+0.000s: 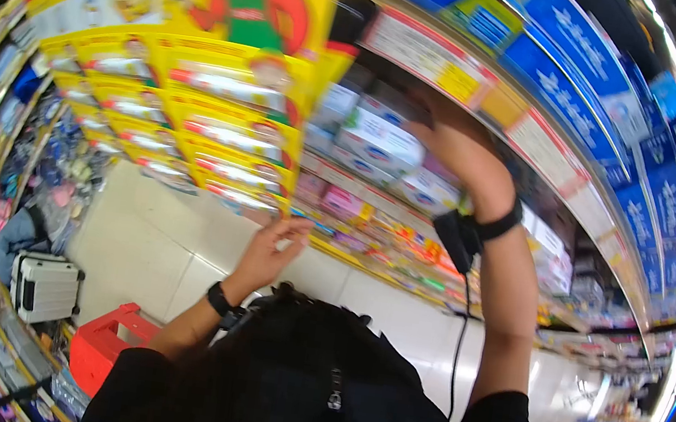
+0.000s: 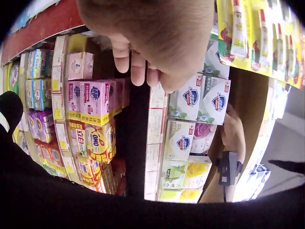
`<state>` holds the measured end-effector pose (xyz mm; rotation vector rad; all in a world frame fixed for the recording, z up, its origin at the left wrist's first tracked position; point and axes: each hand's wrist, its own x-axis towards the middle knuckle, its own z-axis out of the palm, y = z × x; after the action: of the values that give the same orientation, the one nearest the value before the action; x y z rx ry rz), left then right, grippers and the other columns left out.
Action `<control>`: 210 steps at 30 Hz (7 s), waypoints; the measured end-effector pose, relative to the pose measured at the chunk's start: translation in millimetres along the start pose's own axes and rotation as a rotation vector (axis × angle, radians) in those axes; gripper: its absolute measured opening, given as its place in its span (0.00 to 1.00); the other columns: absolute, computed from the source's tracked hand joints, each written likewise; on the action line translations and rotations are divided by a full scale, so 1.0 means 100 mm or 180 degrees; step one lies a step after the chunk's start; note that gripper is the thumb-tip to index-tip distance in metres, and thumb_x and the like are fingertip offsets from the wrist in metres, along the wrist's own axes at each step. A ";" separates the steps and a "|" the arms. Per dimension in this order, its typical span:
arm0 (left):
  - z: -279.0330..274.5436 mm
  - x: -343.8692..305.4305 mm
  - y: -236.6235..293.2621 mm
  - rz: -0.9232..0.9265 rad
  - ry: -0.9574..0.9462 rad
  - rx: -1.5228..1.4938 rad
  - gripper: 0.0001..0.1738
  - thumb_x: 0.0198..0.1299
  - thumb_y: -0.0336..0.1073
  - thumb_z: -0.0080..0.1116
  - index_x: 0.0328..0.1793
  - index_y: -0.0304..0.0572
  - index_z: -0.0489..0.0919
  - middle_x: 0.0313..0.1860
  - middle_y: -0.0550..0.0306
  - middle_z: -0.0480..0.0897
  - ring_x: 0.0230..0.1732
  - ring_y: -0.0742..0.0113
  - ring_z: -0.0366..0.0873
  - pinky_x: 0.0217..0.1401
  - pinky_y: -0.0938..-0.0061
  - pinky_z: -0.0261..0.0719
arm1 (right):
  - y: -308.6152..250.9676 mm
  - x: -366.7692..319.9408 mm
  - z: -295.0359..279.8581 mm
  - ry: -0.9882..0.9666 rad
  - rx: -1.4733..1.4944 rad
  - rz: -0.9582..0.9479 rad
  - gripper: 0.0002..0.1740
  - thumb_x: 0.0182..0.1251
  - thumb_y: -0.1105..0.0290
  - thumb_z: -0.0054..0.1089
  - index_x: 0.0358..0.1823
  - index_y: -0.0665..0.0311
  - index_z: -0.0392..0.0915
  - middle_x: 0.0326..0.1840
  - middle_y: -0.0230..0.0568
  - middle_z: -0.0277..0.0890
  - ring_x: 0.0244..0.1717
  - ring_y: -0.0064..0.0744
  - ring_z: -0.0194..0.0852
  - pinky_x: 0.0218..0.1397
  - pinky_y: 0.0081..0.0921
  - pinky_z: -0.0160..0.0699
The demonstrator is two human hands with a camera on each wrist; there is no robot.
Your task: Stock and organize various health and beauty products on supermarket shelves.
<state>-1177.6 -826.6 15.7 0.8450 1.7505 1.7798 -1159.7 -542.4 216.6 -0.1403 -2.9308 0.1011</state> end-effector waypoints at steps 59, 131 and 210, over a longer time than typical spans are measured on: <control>-0.13 -0.06 -0.13 -0.0157 0.0066 -0.0131 0.13 0.65 0.29 0.59 0.55 0.34 0.78 0.50 0.55 0.82 0.49 0.71 0.79 0.53 0.76 0.77 | -0.23 0.02 0.08 0.0668 -0.0199 -0.0326 0.21 0.62 0.66 0.63 0.58 0.61 0.78 0.52 0.56 0.77 0.54 0.56 0.74 0.58 0.42 0.73; 0.44 0.74 0.41 0.1286 0.0621 0.1238 0.49 0.60 0.28 0.59 0.82 0.36 0.42 0.78 0.38 0.49 0.63 0.56 0.70 0.53 0.70 0.80 | -0.43 -0.58 0.06 0.1301 -0.0240 0.0044 0.26 0.51 0.65 0.73 0.52 0.65 0.80 0.49 0.43 0.77 0.51 0.47 0.72 0.54 0.41 0.68; -0.13 -0.54 -0.64 -0.1094 -0.0845 0.1649 0.28 0.63 0.44 0.63 0.63 0.35 0.75 0.58 0.44 0.80 0.53 0.54 0.80 0.56 0.65 0.78 | 0.35 -1.22 -0.26 0.0677 -0.0066 0.1047 0.21 0.71 0.57 0.56 0.53 0.67 0.81 0.46 0.60 0.80 0.48 0.57 0.78 0.55 0.39 0.74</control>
<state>-1154.9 -871.7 -52.0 0.8627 2.0515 0.9598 -1032.2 -518.8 215.2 -0.5970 -2.6723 0.0980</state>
